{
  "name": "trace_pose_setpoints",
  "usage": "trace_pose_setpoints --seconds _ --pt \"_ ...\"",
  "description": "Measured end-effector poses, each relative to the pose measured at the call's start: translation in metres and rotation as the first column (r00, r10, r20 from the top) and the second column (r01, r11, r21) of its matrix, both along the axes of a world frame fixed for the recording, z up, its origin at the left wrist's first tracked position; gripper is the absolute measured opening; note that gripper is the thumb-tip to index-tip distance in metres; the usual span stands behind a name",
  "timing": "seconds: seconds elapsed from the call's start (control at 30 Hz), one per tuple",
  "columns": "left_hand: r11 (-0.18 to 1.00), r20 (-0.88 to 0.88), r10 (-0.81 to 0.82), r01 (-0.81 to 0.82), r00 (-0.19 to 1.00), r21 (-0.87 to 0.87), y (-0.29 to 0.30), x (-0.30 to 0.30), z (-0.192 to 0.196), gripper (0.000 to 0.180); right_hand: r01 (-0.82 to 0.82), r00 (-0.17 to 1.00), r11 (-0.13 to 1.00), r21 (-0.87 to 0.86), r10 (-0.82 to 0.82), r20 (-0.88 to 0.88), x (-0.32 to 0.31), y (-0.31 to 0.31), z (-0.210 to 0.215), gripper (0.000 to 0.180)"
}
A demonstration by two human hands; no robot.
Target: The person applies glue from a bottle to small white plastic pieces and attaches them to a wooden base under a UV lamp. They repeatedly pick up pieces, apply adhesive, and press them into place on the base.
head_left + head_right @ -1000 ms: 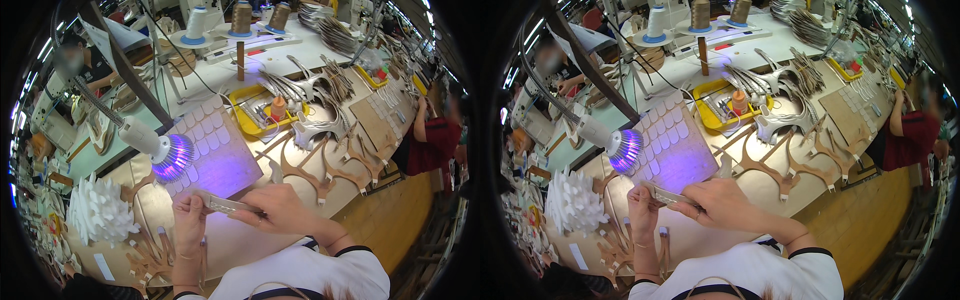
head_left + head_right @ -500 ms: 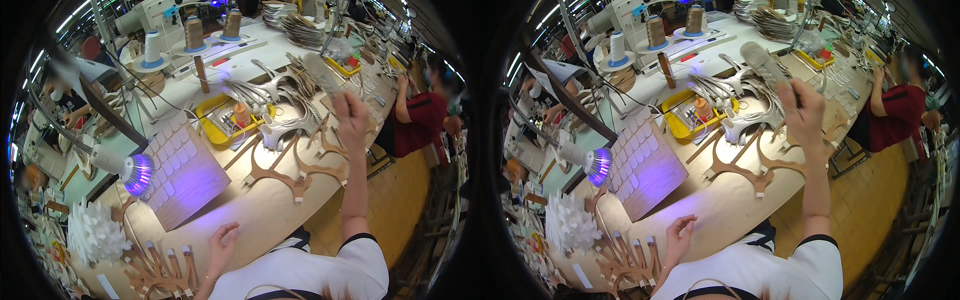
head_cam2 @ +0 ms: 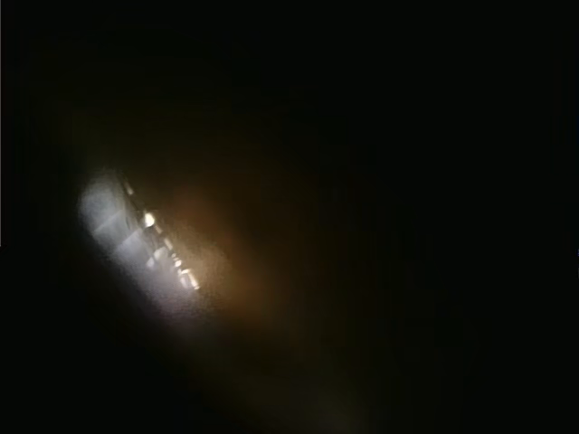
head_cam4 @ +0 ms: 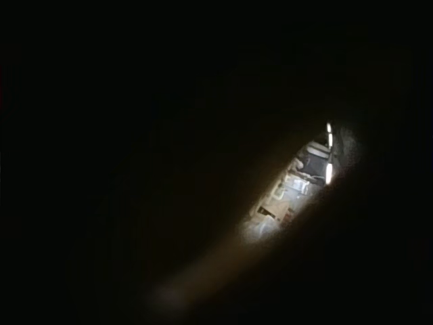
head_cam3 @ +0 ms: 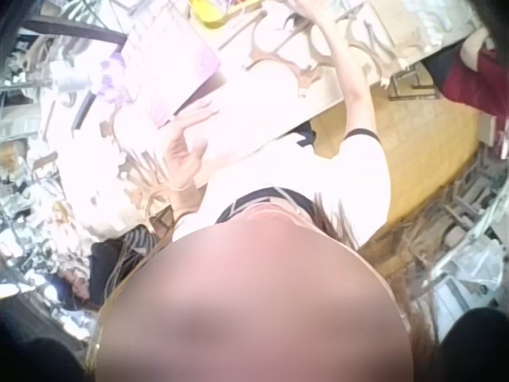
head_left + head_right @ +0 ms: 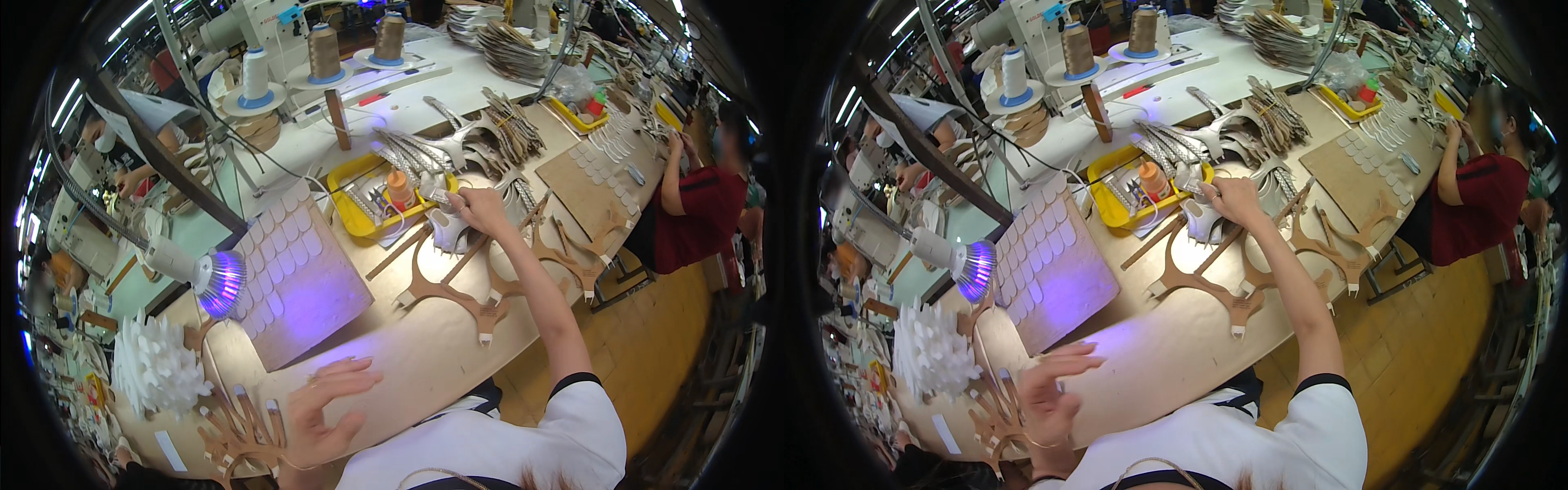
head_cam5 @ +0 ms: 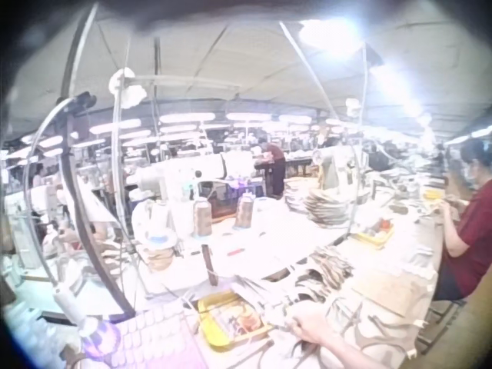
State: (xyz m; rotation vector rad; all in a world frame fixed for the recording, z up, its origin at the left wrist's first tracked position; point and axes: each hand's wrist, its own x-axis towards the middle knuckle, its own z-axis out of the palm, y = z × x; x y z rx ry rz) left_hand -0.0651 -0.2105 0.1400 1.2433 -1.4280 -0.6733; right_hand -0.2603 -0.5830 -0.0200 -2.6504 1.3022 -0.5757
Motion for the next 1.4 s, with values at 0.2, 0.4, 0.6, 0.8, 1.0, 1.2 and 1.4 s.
trace_pose_setpoints --seconds 0.2,0.4,0.6,0.8,1.0,1.2,1.4 --pt "0.882 -0.486 -0.269 0.011 0.832 -0.471 -0.005 -0.009 0.064 0.055 0.201 0.95 0.963 -0.182 -0.145 0.277 -0.01 -0.007 0.019 0.034" --pt "0.913 -0.616 -0.326 0.071 0.717 -0.402 0.007 -0.017 0.079 0.039 0.529 0.782 0.784 -0.323 -0.303 0.545 -0.029 -0.04 0.093 0.041" --pt "0.93 -0.686 -0.29 0.029 0.668 -0.365 0.014 -0.016 0.091 0.024 0.393 0.905 0.816 -0.423 -0.264 0.333 0.042 -0.083 0.09 0.043" --pt "0.972 -0.779 -0.106 -0.101 0.617 -0.212 0.036 -0.017 0.112 0.009 0.206 0.943 0.895 -0.395 -0.29 -0.164 0.104 -0.08 0.034 0.05" --pt "0.981 -0.851 0.108 -0.192 0.513 0.009 0.058 -0.017 0.138 0.01 -0.116 0.988 0.986 0.117 0.103 0.116 0.056 0.016 0.053 0.035" --pt "0.966 -0.918 -0.071 -0.203 0.389 -0.161 0.045 0.002 0.127 0.018 -0.021 0.996 0.921 0.389 0.052 -0.069 -0.005 0.142 0.05 0.031" --pt "0.916 -0.717 0.392 -0.174 0.577 0.361 0.067 -0.008 0.163 0.016 -0.049 0.988 0.994 0.1 0.063 -0.144 0.007 0.19 0.034 0.038"
